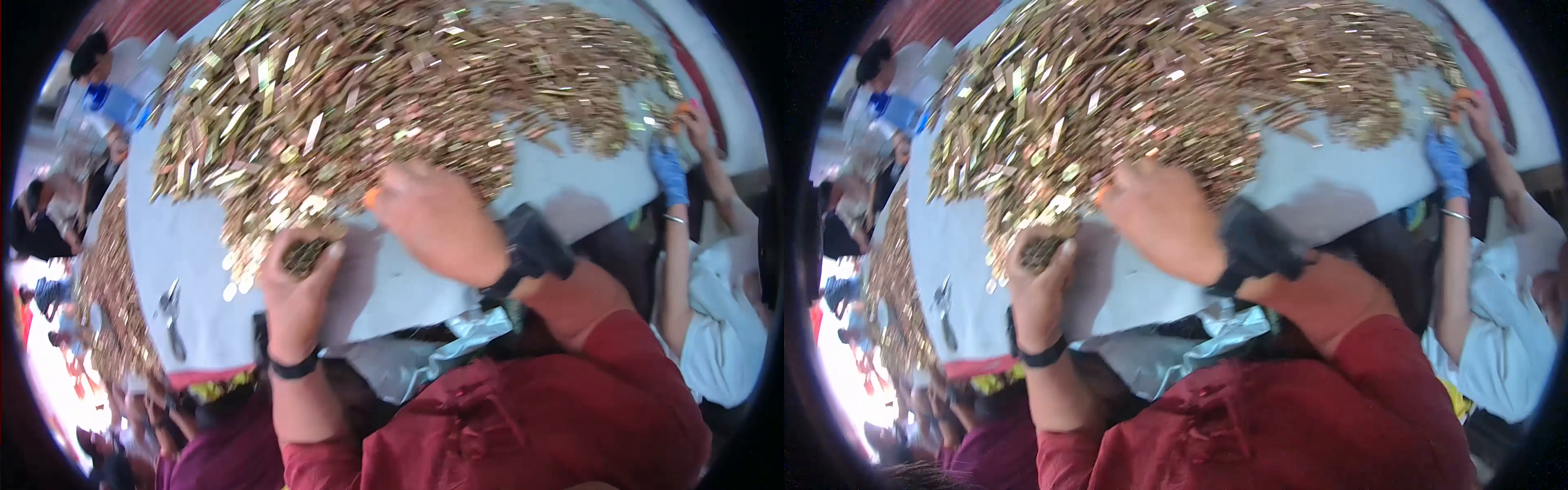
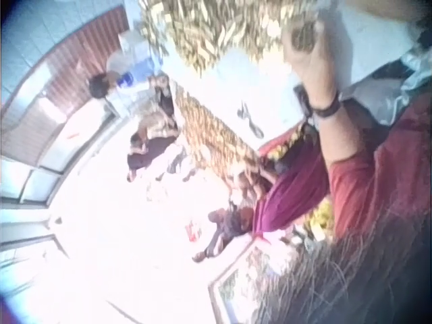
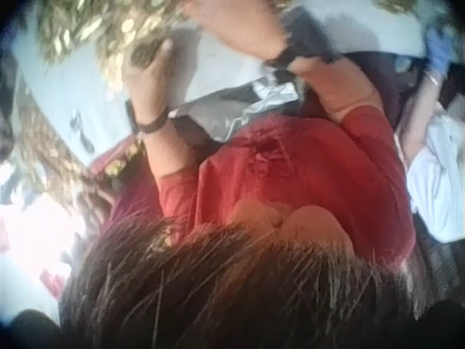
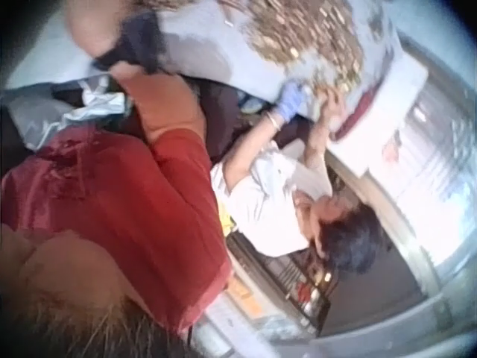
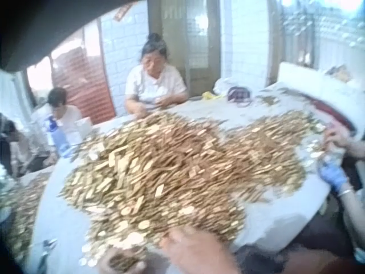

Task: The person picks up a bolt and a washer, slides the washer onto the bolt, and places the assembled unit into a cluster held in their other hand. This process is repeated until the cluster is full.

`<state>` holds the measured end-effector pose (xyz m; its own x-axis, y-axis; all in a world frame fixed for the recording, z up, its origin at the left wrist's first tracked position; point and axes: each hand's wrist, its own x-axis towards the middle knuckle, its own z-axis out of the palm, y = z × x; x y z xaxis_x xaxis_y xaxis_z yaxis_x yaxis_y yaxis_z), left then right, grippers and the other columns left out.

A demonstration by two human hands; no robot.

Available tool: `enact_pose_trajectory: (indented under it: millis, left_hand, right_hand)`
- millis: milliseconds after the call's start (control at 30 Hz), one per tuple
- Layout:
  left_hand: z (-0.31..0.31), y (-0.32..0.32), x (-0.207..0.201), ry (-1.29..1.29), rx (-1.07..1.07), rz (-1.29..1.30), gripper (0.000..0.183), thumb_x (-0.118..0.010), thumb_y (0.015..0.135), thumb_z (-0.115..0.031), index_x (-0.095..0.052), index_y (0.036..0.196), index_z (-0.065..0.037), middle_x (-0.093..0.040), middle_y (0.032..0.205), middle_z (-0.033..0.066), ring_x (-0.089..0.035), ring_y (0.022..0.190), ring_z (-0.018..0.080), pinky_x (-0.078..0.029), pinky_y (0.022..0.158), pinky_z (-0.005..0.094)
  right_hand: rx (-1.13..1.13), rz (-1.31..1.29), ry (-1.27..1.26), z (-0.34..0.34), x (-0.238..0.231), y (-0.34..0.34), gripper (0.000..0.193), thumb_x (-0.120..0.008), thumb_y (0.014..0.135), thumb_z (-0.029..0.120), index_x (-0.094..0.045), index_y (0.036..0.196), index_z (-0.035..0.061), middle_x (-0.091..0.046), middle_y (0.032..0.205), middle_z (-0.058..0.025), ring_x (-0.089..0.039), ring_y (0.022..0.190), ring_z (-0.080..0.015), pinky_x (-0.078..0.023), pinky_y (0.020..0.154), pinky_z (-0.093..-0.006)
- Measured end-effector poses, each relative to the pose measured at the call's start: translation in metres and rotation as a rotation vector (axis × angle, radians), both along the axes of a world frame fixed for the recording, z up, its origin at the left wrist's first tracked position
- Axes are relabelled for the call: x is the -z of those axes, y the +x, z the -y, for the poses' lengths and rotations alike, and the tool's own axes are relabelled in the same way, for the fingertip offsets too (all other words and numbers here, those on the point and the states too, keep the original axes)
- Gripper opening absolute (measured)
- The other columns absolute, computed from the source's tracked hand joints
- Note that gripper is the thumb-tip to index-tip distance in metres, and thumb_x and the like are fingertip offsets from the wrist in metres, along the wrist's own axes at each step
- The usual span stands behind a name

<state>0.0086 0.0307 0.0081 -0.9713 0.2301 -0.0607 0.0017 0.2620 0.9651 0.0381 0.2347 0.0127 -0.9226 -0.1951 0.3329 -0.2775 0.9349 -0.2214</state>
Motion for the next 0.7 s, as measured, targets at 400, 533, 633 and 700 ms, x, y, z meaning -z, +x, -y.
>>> enact_pose_trajectory:
  millis: [400, 533, 633, 700]
  left_hand:
    - [0.001, 0.008, 0.005, 0.162, 0.133, 0.092, 0.017, -0.069, 0.086, 0.0, -0.056, 0.096, -0.004, -0.057, 0.078, -0.0016, -0.044, 0.055, 0.0031, -0.034, 0.048, 0.018]
    - [0.002, 0.005, 0.008, 0.186, 0.13, 0.116, 0.018, -0.07, 0.087, -0.003, -0.055, 0.096, -0.004, -0.057, 0.078, -0.0011, -0.044, 0.053, 0.0037, -0.034, 0.046, 0.0181]
    - [0.004, 0.004, 0.008, 0.246, 0.157, 0.147, 0.02, -0.072, 0.084, -0.002, -0.055, 0.096, -0.003, -0.058, 0.081, -0.0004, -0.045, 0.054, 0.0042, -0.035, 0.047, 0.0182]
    - [0.004, 0.005, 0.007, 0.223, 0.163, 0.124, 0.021, -0.072, 0.084, -0.002, -0.055, 0.095, -0.003, -0.058, 0.081, -0.0001, -0.046, 0.054, 0.0043, -0.035, 0.047, 0.0183]
  right_hand:
    - [-0.291, 0.253, -0.936, -0.002, -0.008, -0.001, 0.015, -0.065, 0.081, 0.008, -0.057, 0.094, 0.0045, -0.062, 0.085, -0.0126, -0.063, 0.083, -0.0308, -0.049, 0.072, -0.0409]
    - [-0.38, 0.117, -0.949, -0.005, -0.001, -0.005, 0.015, -0.066, 0.081, 0.007, -0.059, 0.094, 0.004, -0.062, 0.086, -0.0122, -0.062, 0.083, -0.031, -0.049, 0.073, -0.0404]
    - [-0.442, 0.11, -0.842, -0.008, -0.003, -0.007, 0.017, -0.068, 0.082, 0.012, -0.058, 0.093, 0.0027, -0.06, 0.085, -0.0114, -0.061, 0.086, -0.0326, -0.049, 0.076, -0.0423]
    - [-0.38, 0.134, -0.768, -0.008, -0.005, -0.004, 0.018, -0.068, 0.082, 0.013, -0.058, 0.093, 0.0026, -0.06, 0.086, -0.0116, -0.061, 0.086, -0.033, -0.049, 0.077, -0.0425]
